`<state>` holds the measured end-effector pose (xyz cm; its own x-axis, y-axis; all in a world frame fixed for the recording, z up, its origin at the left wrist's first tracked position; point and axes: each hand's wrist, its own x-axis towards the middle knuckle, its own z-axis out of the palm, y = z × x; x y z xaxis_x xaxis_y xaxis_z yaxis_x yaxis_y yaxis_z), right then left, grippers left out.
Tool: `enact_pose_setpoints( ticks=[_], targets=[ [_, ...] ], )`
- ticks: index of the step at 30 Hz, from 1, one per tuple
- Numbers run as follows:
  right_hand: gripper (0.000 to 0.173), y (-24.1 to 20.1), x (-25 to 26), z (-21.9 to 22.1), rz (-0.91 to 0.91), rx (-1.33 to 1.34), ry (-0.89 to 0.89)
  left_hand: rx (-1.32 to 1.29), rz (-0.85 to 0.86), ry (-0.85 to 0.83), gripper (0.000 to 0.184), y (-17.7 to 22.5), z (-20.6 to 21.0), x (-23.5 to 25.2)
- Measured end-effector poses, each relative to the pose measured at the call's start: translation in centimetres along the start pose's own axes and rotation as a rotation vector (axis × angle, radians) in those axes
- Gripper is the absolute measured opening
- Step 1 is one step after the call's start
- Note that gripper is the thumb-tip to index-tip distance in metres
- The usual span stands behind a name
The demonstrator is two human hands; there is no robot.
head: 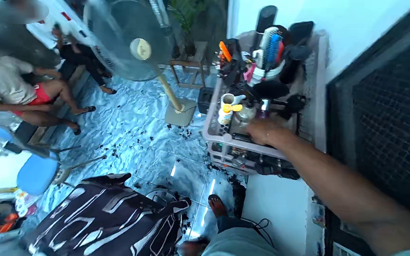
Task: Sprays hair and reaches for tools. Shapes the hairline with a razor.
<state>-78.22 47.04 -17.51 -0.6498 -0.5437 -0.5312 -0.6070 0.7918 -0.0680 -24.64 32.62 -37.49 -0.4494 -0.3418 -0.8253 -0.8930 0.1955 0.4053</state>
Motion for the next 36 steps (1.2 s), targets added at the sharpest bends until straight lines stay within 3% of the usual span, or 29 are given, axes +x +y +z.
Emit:
enact_pose_setpoints(
  ticks=[3, 5, 7, 10, 12, 15, 18, 20, 21, 23, 25, 27, 30, 36],
  targets=[
    [0.031, -1.0, -0.3, 0.0, -0.024, -0.154, -0.089, -0.037, 0.104, -0.097, 0.036, -3.5, 0.3, 3.3],
    [0.032, -2.1, 0.0, -0.4, -0.073, -0.238, -0.102, -0.114, 0.127, -0.115, 0.042, -4.2, 0.3, 3.6],
    [0.033, -2.6, 0.8, -0.7, -0.1, -0.293, -0.121, -0.148, 0.12, -0.085, 0.051, -4.3, 0.0, 3.4],
    [0.035, -2.1, 0.8, -1.6, -0.088, -0.222, -0.157, -0.21, 0.084, 0.01, 0.051, -4.1, 0.6, 2.6],
    [0.028, 0.1, 0.3, -1.9, -0.097, -0.01, -0.067, -0.268, 0.073, 0.116, 0.048, -5.0, 1.8, 2.3],
    [0.025, 3.6, -2.1, -2.3, -0.145, 0.36, 0.283, -0.434, 0.091, 0.241, 0.041, -5.1, 1.9, 0.0],
    [0.042, 1.2, -7.2, -3.2, -0.142, 0.943, 0.558, -0.453, 0.089, 0.263, 0.041, -3.7, 0.4, -1.8],
    [0.041, -2.9, -9.4, -2.0, -0.209, 1.282, 0.674, -0.407, 0.147, 0.243, 0.041, -1.0, -1.4, -2.7],
    [0.037, -5.4, -10.3, -0.1, -0.271, 1.416, 0.668, -0.388, 0.187, 0.219, 0.042, 0.6, -2.5, -3.1],
    [0.031, -11.5, -11.7, 5.6, -0.371, 1.539, 0.465, -0.4, 0.303, 0.178, 0.044, 3.8, -4.8, -3.9],
    [0.033, -17.4, -12.7, 11.4, -0.458, 1.472, 0.141, -0.517, 0.476, 0.145, 0.048, 6.7, -7.1, -4.5],
    [0.03, -20.7, -14.1, 15.3, -0.538, 1.391, -0.035, -0.671, 0.671, 0.113, 0.049, 9.1, -8.9, -4.7],
    [0.024, -21.5, -15.2, 17.3, -0.59, 1.416, -0.134, -0.756, 0.793, 0.148, 0.02, 12.1, -10.2, -5.7],
    [0.026, -21.5, -16.4, 17.4, -0.258, 1.824, -0.194, -0.581, 0.882, 0.317, 0.016, 13.9, -10.5, -7.6]
  ],
)
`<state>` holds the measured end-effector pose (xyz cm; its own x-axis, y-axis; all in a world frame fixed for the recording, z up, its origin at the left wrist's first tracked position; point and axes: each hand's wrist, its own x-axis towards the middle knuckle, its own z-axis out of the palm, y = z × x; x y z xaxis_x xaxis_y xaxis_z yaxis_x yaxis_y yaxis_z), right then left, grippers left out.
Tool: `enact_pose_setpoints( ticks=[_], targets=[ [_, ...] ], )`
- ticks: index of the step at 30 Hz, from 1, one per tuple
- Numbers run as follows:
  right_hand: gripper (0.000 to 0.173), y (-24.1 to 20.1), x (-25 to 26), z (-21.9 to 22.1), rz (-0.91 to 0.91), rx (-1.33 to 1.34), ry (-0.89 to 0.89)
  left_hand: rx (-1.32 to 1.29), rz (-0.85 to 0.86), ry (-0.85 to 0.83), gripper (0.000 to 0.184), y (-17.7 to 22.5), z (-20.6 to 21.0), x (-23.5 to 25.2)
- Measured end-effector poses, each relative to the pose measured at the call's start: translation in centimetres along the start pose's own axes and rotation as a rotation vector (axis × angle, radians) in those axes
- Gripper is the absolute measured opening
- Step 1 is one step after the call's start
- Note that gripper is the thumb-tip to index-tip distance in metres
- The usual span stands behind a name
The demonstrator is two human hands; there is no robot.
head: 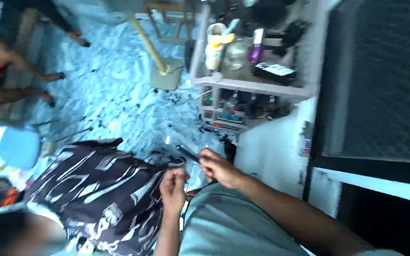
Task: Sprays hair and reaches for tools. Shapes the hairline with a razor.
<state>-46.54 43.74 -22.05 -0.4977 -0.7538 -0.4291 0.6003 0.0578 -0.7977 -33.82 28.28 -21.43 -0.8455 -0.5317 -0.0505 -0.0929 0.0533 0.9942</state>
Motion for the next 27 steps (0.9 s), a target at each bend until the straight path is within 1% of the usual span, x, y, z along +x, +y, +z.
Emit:
enact_pose_setpoints(
  ticks=[1, 3, 4, 6, 7, 9, 13, 16, 17, 18, 20, 21, 22, 23, 24, 25, 26, 27],
  targets=[
    [0.024, 0.2, 0.0, 0.1, -0.002, 0.027, 0.01, -0.004, -0.007, 0.013, 0.017, 0.2, 0.0, 0.1],
    [0.022, 0.5, -0.4, 0.4, -0.018, -0.01, -0.011, -0.044, -0.046, 0.008, 0.026, 0.5, -0.1, 0.3],
    [0.021, 0.7, -0.7, 0.7, -0.024, -0.053, -0.038, -0.074, -0.057, 0.011, 0.025, 0.6, -0.2, 0.4],
    [0.019, 1.0, -1.0, 1.3, -0.034, -0.119, -0.094, -0.079, -0.042, 0.03, 0.011, 0.7, -0.6, 0.4],
    [0.018, 1.1, -1.0, 1.7, -0.023, -0.132, -0.11, -0.069, -0.039, 0.037, 0.008, 0.7, -0.9, 0.2],
    [0.018, 1.2, -1.1, 2.5, 0.005, -0.116, -0.105, -0.06, -0.049, 0.078, 0.009, 1.1, -1.3, -0.5],
    [0.023, 1.3, -1.3, 4.4, 0.035, -0.094, -0.099, -0.134, -0.041, 0.227, 0.008, 1.4, -1.6, -2.9],
    [0.026, 1.4, -0.9, 4.8, 0.026, -0.137, -0.13, -0.161, -0.06, 0.251, 0.004, 1.3, -2.4, -5.2],
    [0.027, 1.4, -0.7, 4.8, 0.015, -0.139, -0.136, -0.114, -0.109, 0.22, 0.005, 1.3, -2.9, -6.2],
    [0.027, 1.4, -0.4, 4.8, -0.011, -0.139, -0.137, -0.017, -0.198, 0.145, 0.011, 1.2, -3.5, -7.3],
    [0.024, 1.3, 0.3, 4.9, -0.094, -0.148, -0.107, 0.295, -0.433, -0.152, 0.029, 0.9, -5.1, -9.4],
    [0.021, 1.1, 0.6, 5.1, -0.115, -0.168, -0.09, 0.424, -0.508, -0.288, 0.037, 0.8, -5.8, -10.1],
    [0.02, 0.8, 0.8, 5.3, -0.12, -0.194, -0.083, 0.478, -0.524, -0.331, 0.043, 0.7, -6.4, -10.7],
    [0.019, 0.5, 0.9, 5.6, -0.115, -0.23, -0.09, 0.439, -0.45, -0.272, 0.045, 1.0, -7.0, -11.2],
    [0.02, 0.2, 0.9, 5.9, -0.098, -0.267, -0.107, 0.303, -0.32, -0.173, 0.044, 1.6, -7.6, -11.2],
    [0.02, 0.1, 0.8, 6.2, -0.08, -0.315, -0.127, 0.093, -0.17, -0.096, 0.045, 2.4, -8.0, -10.9],
    [0.021, 0.1, 0.7, 6.5, -0.074, -0.39, -0.144, -0.131, -0.025, -0.074, 0.053, 3.2, -8.2, -10.1],
    [0.023, 0.2, 0.6, 6.8, -0.089, -0.495, -0.158, -0.308, 0.08, -0.094, 0.064, 4.0, -8.0, -8.8]
  ],
)
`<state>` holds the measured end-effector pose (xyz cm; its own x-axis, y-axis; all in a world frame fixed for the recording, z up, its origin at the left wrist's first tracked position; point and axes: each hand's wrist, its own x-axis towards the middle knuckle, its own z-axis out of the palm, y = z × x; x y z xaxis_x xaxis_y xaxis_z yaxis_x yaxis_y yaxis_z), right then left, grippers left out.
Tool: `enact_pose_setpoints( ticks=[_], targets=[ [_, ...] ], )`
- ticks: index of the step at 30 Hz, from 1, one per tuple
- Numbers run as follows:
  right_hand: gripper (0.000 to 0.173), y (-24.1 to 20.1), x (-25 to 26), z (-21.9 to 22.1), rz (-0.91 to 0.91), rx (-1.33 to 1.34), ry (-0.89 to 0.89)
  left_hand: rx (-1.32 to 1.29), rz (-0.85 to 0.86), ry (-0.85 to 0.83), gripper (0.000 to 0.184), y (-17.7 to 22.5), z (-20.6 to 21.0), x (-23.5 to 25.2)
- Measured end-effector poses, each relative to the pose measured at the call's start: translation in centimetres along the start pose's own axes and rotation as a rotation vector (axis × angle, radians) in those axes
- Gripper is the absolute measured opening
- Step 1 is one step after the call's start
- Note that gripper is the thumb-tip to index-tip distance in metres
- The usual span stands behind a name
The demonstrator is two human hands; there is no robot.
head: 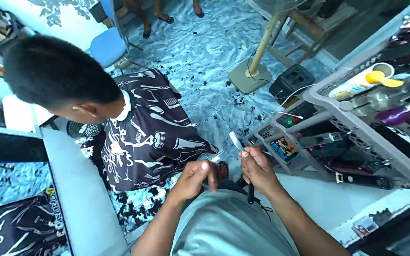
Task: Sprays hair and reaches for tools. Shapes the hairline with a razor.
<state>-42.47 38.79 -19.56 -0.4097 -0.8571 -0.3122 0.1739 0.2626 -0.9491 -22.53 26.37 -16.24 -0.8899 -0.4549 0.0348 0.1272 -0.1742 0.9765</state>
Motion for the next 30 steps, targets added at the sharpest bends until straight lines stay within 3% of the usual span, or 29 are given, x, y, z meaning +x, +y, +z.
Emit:
enact_pose_setpoints(
  ticks=[2, 4, 5, 7, 11, 14, 16, 18, 21, 23, 25, 27, 30],
  targets=[
    [0.03, -0.3, -0.2, 0.7, -0.062, -0.258, -0.014, -0.104, 0.086, 0.013, 0.078, 0.2, 0.1, 3.4],
    [0.034, -0.4, -0.4, 1.3, -0.165, -0.439, 0.011, -0.049, 0.093, 0.298, 0.08, -2.2, -2.2, 6.7],
    [0.034, -0.4, -0.6, 1.4, -0.175, -0.442, 0.018, -0.035, 0.075, 0.432, 0.076, -3.5, -4.1, 7.5],
    [0.031, -1.2, -0.7, 0.8, -0.125, -0.274, 0.002, -0.095, 0.012, 0.529, 0.074, -4.8, -6.7, 7.6],
    [0.027, -3.1, -0.3, 0.0, 0.185, 0.334, -0.165, -0.358, -0.071, 0.439, 0.081, -5.1, -7.4, 4.1],
    [0.029, -1.8, 1.4, 1.2, 0.451, 0.589, -0.388, -0.493, 0.036, 0.221, 0.078, -3.2, -4.7, 4.4],
    [0.03, 0.5, 2.6, 1.8, 0.568, 0.66, -0.45, -0.47, 0.174, 0.165, 0.074, -0.2, -3.6, 4.9],
    [0.03, 1.6, 4.1, 0.9, 0.55, 0.736, -0.351, -0.124, 0.388, 0.331, 0.073, 2.4, -4.9, 3.5],
    [0.043, 0.8, 5.8, -0.9, 0.383, 0.717, -0.086, 0.689, 0.633, 0.789, 0.054, 3.2, -10.7, -1.5],
    [0.049, 0.1, 6.2, -1.8, 0.249, 0.673, -0.022, 1.055, 0.581, 1.023, 0.054, 3.8, -16.2, -4.9],
    [0.045, -0.5, 6.1, -1.3, 0.135, 0.603, 0.028, 1.34, 0.486, 1.19, 0.067, 5.1, -21.8, -6.5],
    [0.041, -1.9, 6.0, 0.9, 0.072, 0.558, 0.085, 1.542, 0.404, 1.272, 0.077, 6.7, -26.3, -6.4],
    [0.043, -3.7, 5.6, 6.2, 0.024, 0.494, 0.13, 1.678, 0.444, 1.254, 0.074, 7.1, -30.8, -5.6]
  ],
)
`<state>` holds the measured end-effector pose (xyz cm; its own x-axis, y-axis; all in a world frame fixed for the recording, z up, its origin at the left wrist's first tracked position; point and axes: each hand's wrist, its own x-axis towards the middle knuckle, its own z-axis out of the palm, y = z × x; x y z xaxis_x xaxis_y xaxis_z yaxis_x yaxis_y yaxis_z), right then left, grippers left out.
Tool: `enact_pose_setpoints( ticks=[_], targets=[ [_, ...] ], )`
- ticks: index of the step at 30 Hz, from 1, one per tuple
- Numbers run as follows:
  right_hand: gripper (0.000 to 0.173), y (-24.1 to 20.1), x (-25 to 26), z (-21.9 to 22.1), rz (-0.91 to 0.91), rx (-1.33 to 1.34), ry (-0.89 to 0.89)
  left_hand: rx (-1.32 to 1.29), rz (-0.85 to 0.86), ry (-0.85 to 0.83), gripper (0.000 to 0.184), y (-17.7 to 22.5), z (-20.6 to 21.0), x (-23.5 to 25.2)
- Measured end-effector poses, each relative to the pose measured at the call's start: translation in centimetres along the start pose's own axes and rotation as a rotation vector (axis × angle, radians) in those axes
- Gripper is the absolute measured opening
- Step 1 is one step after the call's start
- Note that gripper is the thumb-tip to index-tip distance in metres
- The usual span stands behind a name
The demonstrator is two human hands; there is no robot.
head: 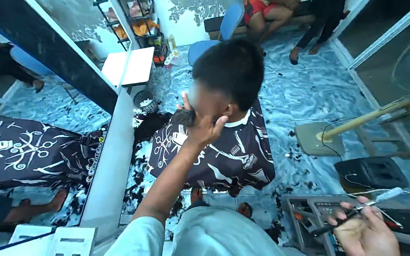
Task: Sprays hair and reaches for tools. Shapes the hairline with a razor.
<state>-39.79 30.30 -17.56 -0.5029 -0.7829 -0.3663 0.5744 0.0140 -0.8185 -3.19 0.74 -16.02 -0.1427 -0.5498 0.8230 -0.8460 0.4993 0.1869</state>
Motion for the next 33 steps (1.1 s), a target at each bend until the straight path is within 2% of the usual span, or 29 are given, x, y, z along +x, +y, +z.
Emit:
enact_pose_setpoints(
  ticks=[2, 5, 9, 11, 14, 16, 19, 20, 21, 24, 25, 27, 29, 33],
  targets=[
    [0.045, 1.5, -1.0, 3.4, -0.007, -0.044, 0.026, -0.069, 0.048, -0.053, 0.066, -1.5, 0.4, -1.3],
    [0.037, 3.7, -2.1, 6.9, -0.044, -0.101, 0.064, -0.161, 0.085, -0.091, 0.06, -2.9, -0.1, -3.9],
    [0.019, 3.9, -3.1, 11.8, -0.182, -0.172, 0.11, -0.197, 0.069, 0.016, 0.067, -3.7, -1.1, -1.0],
    [0.015, 3.2, -3.3, 14.0, -0.286, -0.227, 0.109, -0.201, 0.057, 0.005, 0.068, -4.7, -0.8, 0.2],
    [0.012, 2.5, -3.5, 15.3, -0.453, -0.339, 0.093, -0.321, 0.102, -0.111, 0.058, -6.8, -0.9, -1.8],
    [0.01, 2.2, -3.4, 15.4, -0.544, -0.457, 0.095, -0.407, 0.111, -0.104, 0.051, -7.7, -2.4, -2.6],
    [0.005, 1.4, -2.8, 17.2, -0.635, -0.68, 0.069, -0.537, 0.067, 0.089, 0.044, -8.6, -4.9, 3.3],
    [0.009, 1.0, -2.6, 18.5, -0.679, -0.764, 0.039, -0.585, 0.075, 0.079, 0.041, -8.9, -5.4, 6.4],
    [0.015, 0.7, -2.2, 20.2, -0.737, -0.851, 0.002, -0.619, 0.109, -0.015, 0.042, -9.2, -5.7, 9.6],
    [0.028, 0.6, -0.9, 25.1, -0.94, -1.103, -0.11, -0.662, 0.359, -0.566, 0.056, -9.8, -4.6, 17.6],
    [0.028, 0.8, -0.3, 26.4, -0.999, -1.165, -0.152, -0.635, 0.441, -0.726, 0.061, -9.7, -4.0, 19.2],
    [0.026, 1.0, 1.0, 28.6, -1.121, -1.265, -0.247, -0.525, 0.525, -0.934, 0.068, -9.3, -3.6, 20.9],
    [0.022, 1.2, 2.0, 30.6, -1.197, -1.339, -0.321, -0.469, 0.548, -1.026, 0.072, -9.1, -3.7, 21.6],
    [0.021, 1.6, 3.3, 33.7, -1.238, -1.389, -0.374, -0.451, 0.571, -1.054, 0.074, -8.8, -3.1, 22.3]
  ],
)
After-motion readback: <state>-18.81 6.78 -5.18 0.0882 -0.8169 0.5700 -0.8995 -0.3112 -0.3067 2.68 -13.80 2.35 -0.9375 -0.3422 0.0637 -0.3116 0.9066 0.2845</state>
